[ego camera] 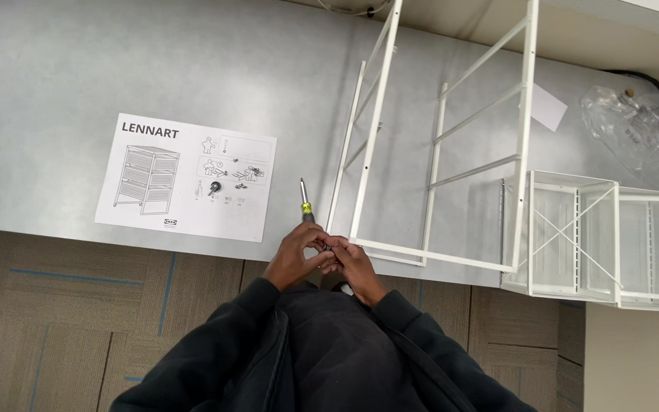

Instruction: The person assembles a white metal shelving unit on a gray workbench. They align two ladder-like side frames, then use a screwdriver to tighten multiple screws at the joints. The person also handles small metal fasteners and refers to an instruction sheet labeled Lennart.

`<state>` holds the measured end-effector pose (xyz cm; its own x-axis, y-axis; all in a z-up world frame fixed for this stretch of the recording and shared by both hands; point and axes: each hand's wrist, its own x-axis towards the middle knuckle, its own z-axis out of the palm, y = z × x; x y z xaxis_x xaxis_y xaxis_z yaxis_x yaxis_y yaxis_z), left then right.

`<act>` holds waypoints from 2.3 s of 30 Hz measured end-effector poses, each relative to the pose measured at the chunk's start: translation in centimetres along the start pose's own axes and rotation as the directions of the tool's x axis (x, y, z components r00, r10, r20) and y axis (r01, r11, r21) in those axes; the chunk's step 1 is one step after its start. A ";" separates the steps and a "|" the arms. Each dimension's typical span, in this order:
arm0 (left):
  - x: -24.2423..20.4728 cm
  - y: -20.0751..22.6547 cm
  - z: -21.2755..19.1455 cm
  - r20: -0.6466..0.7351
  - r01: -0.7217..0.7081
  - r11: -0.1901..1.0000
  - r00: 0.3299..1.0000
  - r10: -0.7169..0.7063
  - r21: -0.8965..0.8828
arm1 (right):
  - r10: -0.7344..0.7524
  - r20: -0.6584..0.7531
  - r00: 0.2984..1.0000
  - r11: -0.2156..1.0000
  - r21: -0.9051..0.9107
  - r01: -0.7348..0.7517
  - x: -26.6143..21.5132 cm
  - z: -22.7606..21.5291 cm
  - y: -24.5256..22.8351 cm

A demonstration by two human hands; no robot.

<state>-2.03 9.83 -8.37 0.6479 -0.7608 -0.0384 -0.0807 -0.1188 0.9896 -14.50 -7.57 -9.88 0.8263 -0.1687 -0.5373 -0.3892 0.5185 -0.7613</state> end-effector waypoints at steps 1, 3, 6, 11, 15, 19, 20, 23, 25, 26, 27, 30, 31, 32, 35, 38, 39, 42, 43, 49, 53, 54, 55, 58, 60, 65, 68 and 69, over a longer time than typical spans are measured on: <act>-0.4 1.2 0.4 0.004 -0.004 1.000 1.000 0.004 0.004 | -0.006 -0.001 1.000 1.000 0.003 0.006 -0.8 -0.1 -0.5; -1.5 3.3 1.4 -0.064 -0.074 0.997 0.995 0.074 -0.007 | -0.081 -0.019 0.997 0.993 0.083 0.082 -2.5 -0.4 -1.1; -2.9 5.8 3.0 -0.097 -0.132 0.985 0.985 0.143 0.108 | -0.113 -0.047 0.992 0.991 0.073 0.116 -4.7 -0.2 -2.2; -4.8 7.5 4.4 -0.147 -0.186 0.950 0.963 0.227 0.250 | -0.138 0.000 0.990 0.990 0.040 0.138 -8.1 1.0 -5.5; -5.1 9.5 4.8 -0.223 -0.200 0.934 0.936 0.271 0.296 | -0.181 0.020 0.983 0.983 -0.010 0.182 -7.6 0.6 -5.1; -5.6 11.2 5.3 -0.344 -0.194 0.953 0.900 0.267 0.234 | -0.223 0.021 0.975 0.975 0.010 0.223 -9.4 3.5 -8.2; -5.7 10.9 5.4 -0.389 -0.179 0.962 0.887 0.249 0.207 | -0.226 0.011 0.974 0.974 0.019 0.226 -9.4 3.6 -8.2; -5.8 11.3 6.2 -0.451 -0.163 0.974 0.866 0.217 0.155 | -0.234 -0.011 0.972 0.972 0.025 0.234 -10.3 4.3 -8.9; -5.9 11.5 6.8 -0.471 -0.158 0.979 0.859 0.202 0.131 | -0.237 -0.021 0.971 0.971 0.023 0.237 -10.7 4.6 -9.1; -6.0 11.4 7.2 -0.504 -0.138 0.986 0.848 0.165 0.090 | -0.241 -0.034 0.970 0.970 0.021 0.242 -10.7 4.6 -9.0; -6.0 11.3 7.5 -0.534 -0.121 0.992 0.836 0.127 0.048 | -0.246 -0.048 0.968 0.969 0.018 0.248 -10.7 4.7 -8.9; -5.6 11.6 8.0 -0.562 -0.136 0.990 0.816 0.135 0.040 | -0.261 -0.072 0.963 0.965 -0.003 0.262 -10.9 4.9 -9.8; -5.4 12.2 8.1 -0.560 -0.137 0.990 0.818 0.135 0.038 | -0.262 -0.075 0.962 0.965 -0.003 0.262 -10.7 4.8 -9.8; -5.3 12.7 8.1 -0.566 -0.141 0.988 0.810 0.152 0.064 | -0.263 -0.069 0.962 0.965 -0.007 0.263 -10.4 4.7 -9.9; -5.0 13.3 8.3 -0.572 -0.149 0.984 0.801 0.177 0.096 | -0.264 -0.050 0.963 0.965 -0.025 0.263 -9.5 4.1 -9.7; -4.4 13.2 8.6 -0.583 -0.143 0.981 0.789 0.195 0.134 | -0.264 -0.036 0.964 0.964 -0.053 0.262 -8.3 3.1 -8.8; -4.2 13.2 8.6 -0.596 -0.132 0.977 0.776 0.208 0.169 | -0.266 -0.029 0.963 0.962 -0.064 0.264 -7.8 2.8 -8.5; -4.0 12.9 8.7 -0.595 -0.126 0.976 0.776 0.210 0.180 | -0.256 -0.032 0.966 0.965 -0.056 0.254 -7.8 2.8 -8.7; -4.0 12.9 8.7 -0.594 -0.125 0.976 0.777 0.208 0.179 | -0.255 -0.034 0.966 0.966 -0.056 0.253 -8.0 3.0 -9.0; -3.8 13.9 8.7 -0.614 -0.104 0.973 0.760 0.212 0.207 | -0.250 -0.032 0.968 0.967 -0.057 0.248 -9.1 4.4 -10.7; -3.4 13.7 8.8 -0.601 -0.083 0.968 0.771 0.212 0.236 | -0.241 -0.042 0.970 0.970 -0.027 0.240 -8.7 4.0 -10.7; -3.4 13.6 8.8 -0.594 -0.079 0.971 0.779 0.201 0.224 | -0.235 -0.054 0.970 0.972 -0.007 0.235 -8.2 3.5 -10.0; -3.2 13.8 8.6 -0.597 -0.078 0.971 0.777 0.201 0.226 | -0.235 -0.050 0.971 0.972 -0.007 0.235 -8.6 4.1 -10.6; -2.7 14.4 8.3 -0.574 -0.073 0.976 0.799 0.180 0.204 | -0.194 -0.113 0.974 0.951 0.221 0.215 -9.0 4.6 -11.7; -2.4 14.3 8.0 -0.536 -0.081 0.957 0.814 0.225 0.279 | -0.156 -0.169 0.973 0.917 0.343 0.206 -7.7 3.7 -11.1; -1.4 13.9 7.9 -0.499 -0.072 0.910 0.817 0.289 0.408 | -0.151 -0.222 0.963 0.906 0.359 0.225 -6.6 3.7 -11.6; -0.9 13.6 8.0 -0.485 -0.067 0.885 0.816 0.315 0.462 | -0.154 -0.231 0.961 0.893 0.384 0.236 -5.7 3.2 -11.2; -0.7 13.5 8.1 -0.473 -0.070 0.870 0.817 0.330 0.487 | -0.155 -0.235 0.960 0.882 0.405 0.242 -5.5 3.1 -11.1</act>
<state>-9.68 3.61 3.87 0.8608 -0.3586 0.3610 -0.4846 -0.3613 0.7966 -13.47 -9.82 2.59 0.7576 -0.4393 -0.4827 0.0210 0.7557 -0.6546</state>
